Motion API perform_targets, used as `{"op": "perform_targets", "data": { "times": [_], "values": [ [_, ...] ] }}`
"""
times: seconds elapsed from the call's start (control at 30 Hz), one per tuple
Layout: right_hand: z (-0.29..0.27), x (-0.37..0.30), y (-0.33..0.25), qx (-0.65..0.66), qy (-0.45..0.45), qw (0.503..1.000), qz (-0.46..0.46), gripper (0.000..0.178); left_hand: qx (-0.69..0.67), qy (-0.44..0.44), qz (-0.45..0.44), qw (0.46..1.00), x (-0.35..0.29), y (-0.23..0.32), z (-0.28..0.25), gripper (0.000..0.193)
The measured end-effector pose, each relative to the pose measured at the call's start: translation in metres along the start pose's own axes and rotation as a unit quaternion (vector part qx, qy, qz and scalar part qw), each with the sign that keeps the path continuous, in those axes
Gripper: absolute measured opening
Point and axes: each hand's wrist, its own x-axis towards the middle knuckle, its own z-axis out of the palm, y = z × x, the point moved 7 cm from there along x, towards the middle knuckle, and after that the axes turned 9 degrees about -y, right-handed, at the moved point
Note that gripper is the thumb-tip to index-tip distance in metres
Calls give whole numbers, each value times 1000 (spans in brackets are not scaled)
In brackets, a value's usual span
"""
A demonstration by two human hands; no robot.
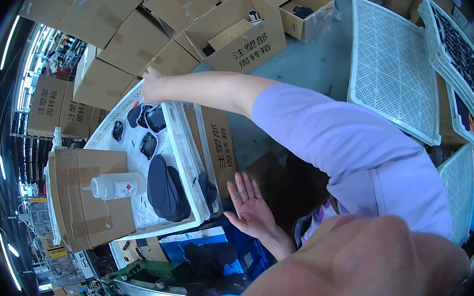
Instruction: Inspecting and handling small blue fabric or filter components in a factory environment.
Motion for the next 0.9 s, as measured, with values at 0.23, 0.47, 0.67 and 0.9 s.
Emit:
{"op": "perform_targets", "data": {
  "times": [0.23,0.47,0.67,0.9],
  "values": [
    [6,-3,-7,0,-70,998,3,48,5,5,3,1000,4,-2,1,75],
    [10,-2,-11,17,-181,983,-11,52,16,5,13,1000,2,1,6,74],
    [14,10,3,27,-82,996,19,52,10,12,9,1000,-5,0,5,74],
    [13,4,-11,-32,-120,992,-1,52,3,7,10,1000,-2,-1,6,73]
  ]
}}
